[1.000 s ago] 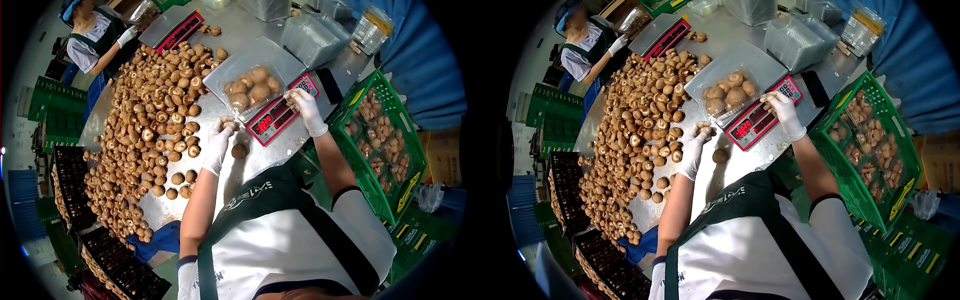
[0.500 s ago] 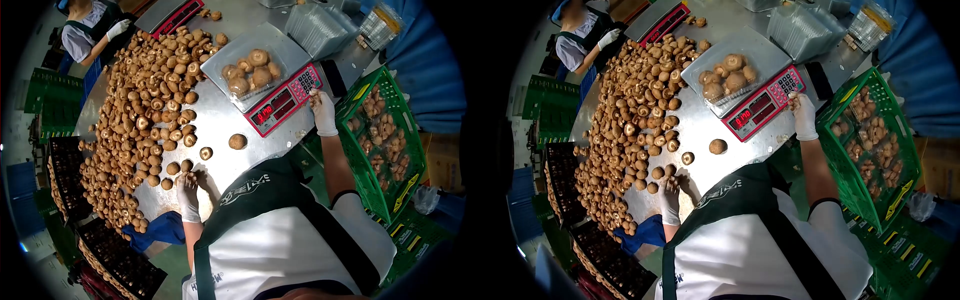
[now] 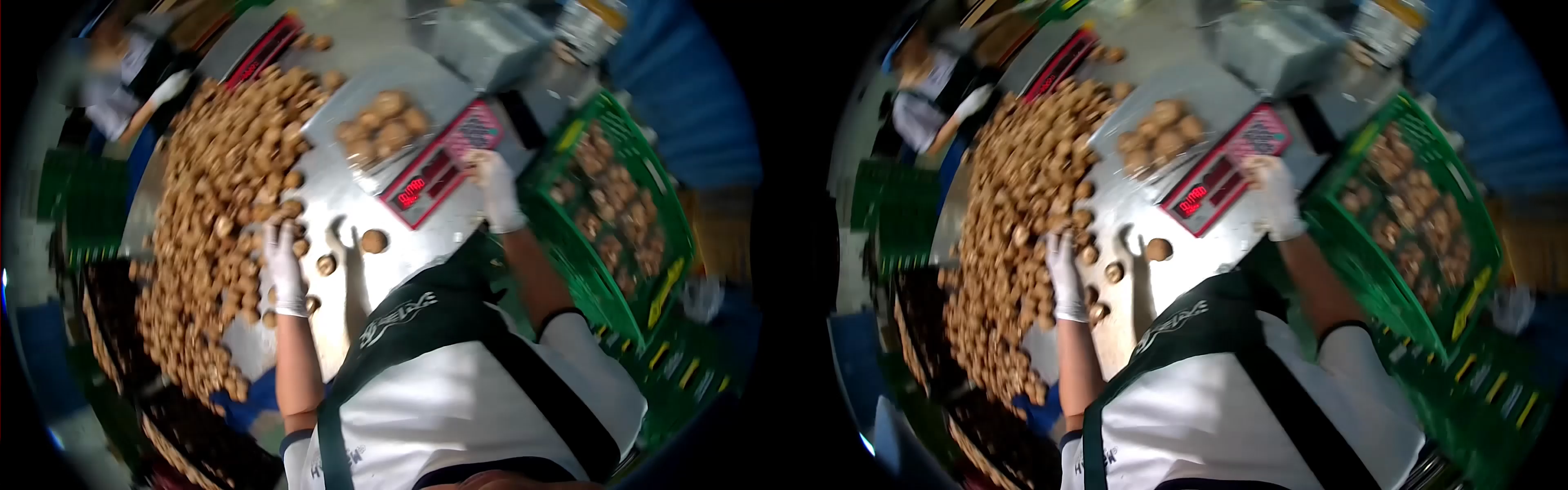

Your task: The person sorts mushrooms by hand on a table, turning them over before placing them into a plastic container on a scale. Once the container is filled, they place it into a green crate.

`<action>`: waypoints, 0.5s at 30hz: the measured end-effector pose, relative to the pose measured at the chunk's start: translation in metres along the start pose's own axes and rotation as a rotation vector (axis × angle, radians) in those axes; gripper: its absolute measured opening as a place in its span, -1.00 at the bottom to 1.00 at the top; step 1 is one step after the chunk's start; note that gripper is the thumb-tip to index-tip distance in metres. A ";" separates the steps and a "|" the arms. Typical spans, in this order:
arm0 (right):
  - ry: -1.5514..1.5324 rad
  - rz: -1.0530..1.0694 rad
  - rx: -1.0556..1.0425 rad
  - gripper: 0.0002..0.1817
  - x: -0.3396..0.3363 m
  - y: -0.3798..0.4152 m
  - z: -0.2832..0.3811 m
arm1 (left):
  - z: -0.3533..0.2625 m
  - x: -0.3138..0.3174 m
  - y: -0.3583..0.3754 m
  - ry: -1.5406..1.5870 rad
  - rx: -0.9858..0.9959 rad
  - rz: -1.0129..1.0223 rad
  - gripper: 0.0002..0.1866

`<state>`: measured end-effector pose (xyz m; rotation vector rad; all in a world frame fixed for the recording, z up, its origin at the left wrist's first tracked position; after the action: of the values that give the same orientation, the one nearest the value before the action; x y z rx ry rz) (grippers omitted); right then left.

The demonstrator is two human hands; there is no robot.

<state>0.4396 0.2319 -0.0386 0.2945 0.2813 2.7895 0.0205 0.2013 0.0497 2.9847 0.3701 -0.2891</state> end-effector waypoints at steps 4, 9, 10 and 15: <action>-0.044 0.124 0.026 -0.72 0.052 0.023 -0.028 | -0.054 0.081 -0.089 -0.505 0.496 0.111 -0.28; -0.088 0.297 0.178 0.06 0.105 0.040 -0.015 | -0.053 0.165 -0.112 -0.811 0.524 0.442 -0.02; -0.129 0.252 0.163 0.06 0.102 0.048 0.006 | -0.061 0.177 -0.094 -0.857 0.543 0.496 -0.02; -0.499 -0.049 -0.147 -0.35 0.018 0.041 0.028 | -0.097 0.209 0.018 -0.732 0.656 0.818 -0.17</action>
<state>0.4177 0.2048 0.0009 0.9070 -0.0365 2.5614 0.2413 0.2457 0.1034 2.9235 -1.1646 -1.5181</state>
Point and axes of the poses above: each hand's wrist, its own y-axis away from the middle knuckle, its own x-axis out of the palm, z = x × y, the point moved 6 cm from there along -y, towards the middle knuckle, and after that the axes turned 2 degrees about z, right-handed, at the moved point
